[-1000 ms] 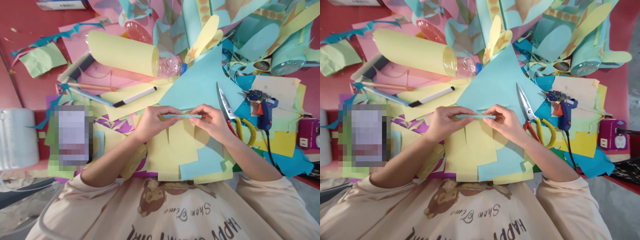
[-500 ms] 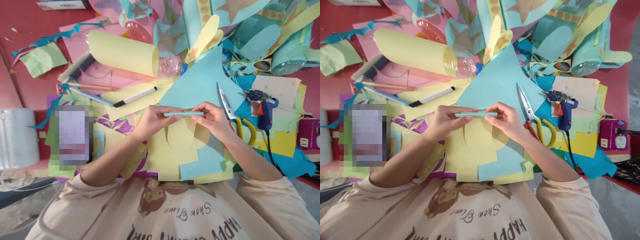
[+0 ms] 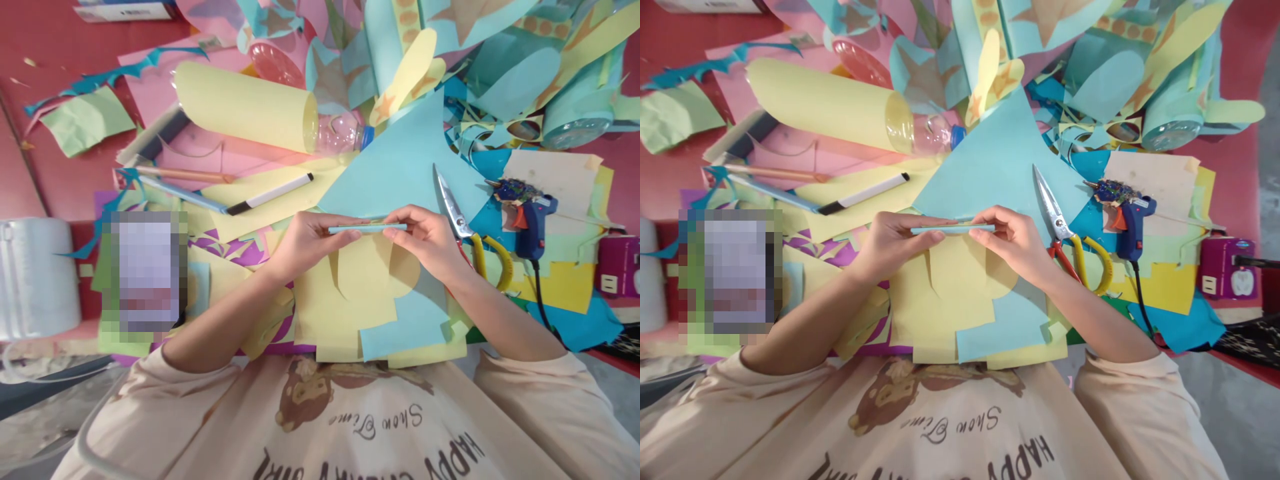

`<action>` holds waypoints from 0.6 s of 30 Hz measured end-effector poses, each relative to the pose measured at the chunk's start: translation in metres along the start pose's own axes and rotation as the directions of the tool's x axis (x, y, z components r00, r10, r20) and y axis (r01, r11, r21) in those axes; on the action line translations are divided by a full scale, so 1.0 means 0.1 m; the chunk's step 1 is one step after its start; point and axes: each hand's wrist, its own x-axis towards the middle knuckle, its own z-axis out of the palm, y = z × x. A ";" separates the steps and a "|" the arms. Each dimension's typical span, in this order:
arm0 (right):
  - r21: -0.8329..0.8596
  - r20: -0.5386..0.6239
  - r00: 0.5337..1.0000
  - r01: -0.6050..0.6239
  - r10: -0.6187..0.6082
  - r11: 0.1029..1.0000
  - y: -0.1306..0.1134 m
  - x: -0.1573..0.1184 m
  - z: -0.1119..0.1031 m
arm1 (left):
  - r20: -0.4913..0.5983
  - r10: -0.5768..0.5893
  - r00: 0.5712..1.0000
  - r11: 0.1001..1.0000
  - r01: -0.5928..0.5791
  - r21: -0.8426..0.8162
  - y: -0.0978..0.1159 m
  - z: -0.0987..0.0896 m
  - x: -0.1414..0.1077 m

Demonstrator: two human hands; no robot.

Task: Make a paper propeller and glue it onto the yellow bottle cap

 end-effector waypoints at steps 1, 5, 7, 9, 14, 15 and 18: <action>0.001 -0.001 1.000 0.000 0.000 1.000 0.00 0.00 0.00 | -0.001 -0.008 1.000 1.000 0.008 -0.003 0.00 0.00 0.00; 0.000 -0.004 1.000 0.002 -0.002 1.000 0.00 0.00 -0.01 | 0.008 -0.007 1.000 0.997 0.008 -0.077 0.01 -0.02 -0.03; 0.001 -0.005 1.000 -0.005 0.005 1.000 0.01 0.00 -0.01 | 0.001 -0.009 1.000 0.995 0.009 -0.096 0.02 -0.02 -0.04; 0.004 -0.002 1.000 -0.009 0.009 1.000 0.03 0.01 -0.01 | -0.013 -0.028 1.000 0.995 0.027 -0.092 0.02 -0.03 -0.05; -0.023 0.006 1.000 0.001 -0.001 1.000 0.05 0.01 -0.01 | -0.025 -0.031 0.999 0.995 0.029 -0.091 0.02 -0.01 -0.06; -0.041 0.000 1.000 0.005 -0.005 0.999 0.05 0.00 -0.01 | -0.029 -0.033 0.999 0.995 0.030 -0.094 0.02 -0.01 -0.05; -0.134 -0.046 0.995 0.078 -0.084 0.988 0.06 -0.01 -0.01 | -0.055 -0.035 0.998 0.995 0.029 -0.097 0.01 -0.01 -0.05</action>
